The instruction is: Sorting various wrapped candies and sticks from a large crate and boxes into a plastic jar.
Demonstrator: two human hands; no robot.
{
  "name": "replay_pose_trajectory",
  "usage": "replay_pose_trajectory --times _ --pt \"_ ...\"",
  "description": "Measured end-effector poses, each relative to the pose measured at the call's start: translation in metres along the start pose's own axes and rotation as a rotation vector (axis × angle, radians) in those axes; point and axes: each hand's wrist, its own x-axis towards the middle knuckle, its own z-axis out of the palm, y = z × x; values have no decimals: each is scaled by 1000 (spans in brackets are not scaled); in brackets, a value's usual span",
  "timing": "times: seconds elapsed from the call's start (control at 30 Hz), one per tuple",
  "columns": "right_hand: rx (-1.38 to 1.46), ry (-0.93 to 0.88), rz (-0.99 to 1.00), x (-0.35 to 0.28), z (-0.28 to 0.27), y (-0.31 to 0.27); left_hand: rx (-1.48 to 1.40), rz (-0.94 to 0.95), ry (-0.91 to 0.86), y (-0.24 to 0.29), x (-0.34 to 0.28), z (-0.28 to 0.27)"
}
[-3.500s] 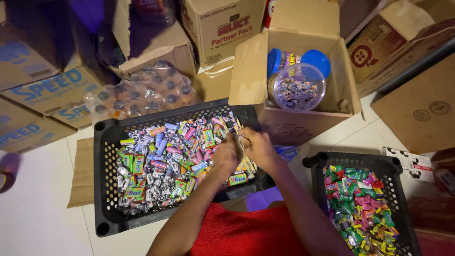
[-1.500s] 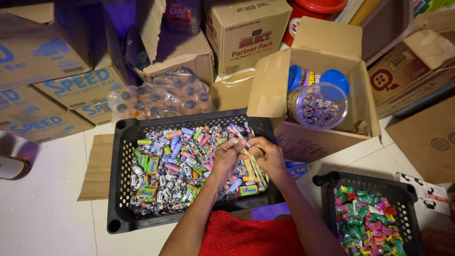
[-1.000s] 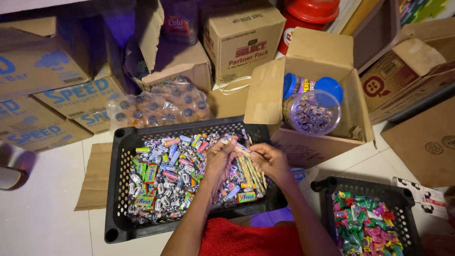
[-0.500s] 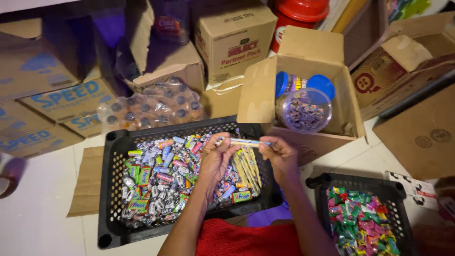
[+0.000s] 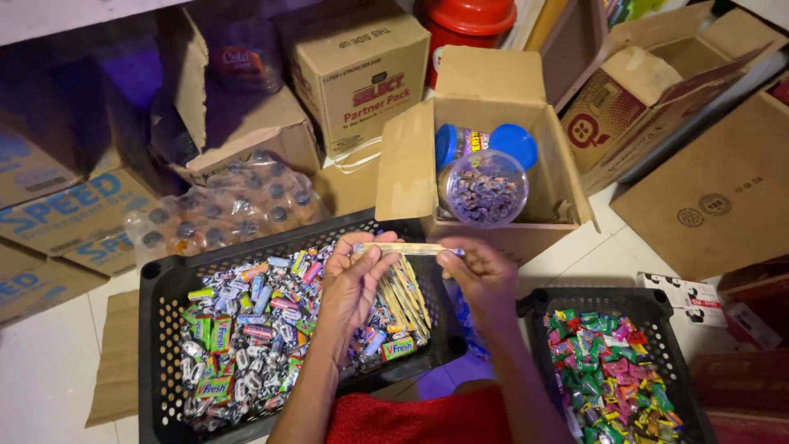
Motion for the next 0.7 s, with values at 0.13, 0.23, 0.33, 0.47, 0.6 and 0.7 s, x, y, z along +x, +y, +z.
replay_pose_trajectory --times 0.13,0.23,0.33,0.47,0.6,0.7 --pt "-26 5 9 2 -18 -19 95 -4 -46 -1 -2 17" --pt "-21 21 -65 3 -34 -22 229 -3 -36 -6 -2 23" --pt "-109 62 -95 1 -43 -30 374 36 -59 -14 -2 18" --pt "-56 84 -76 1 -40 -43 500 74 -51 -12 -7 29" --pt "-100 79 -45 0 -37 -48 596 77 -69 -8 -12 35" --pt "-106 48 -63 0 -35 -49 624 54 -85 -6 -14 33"
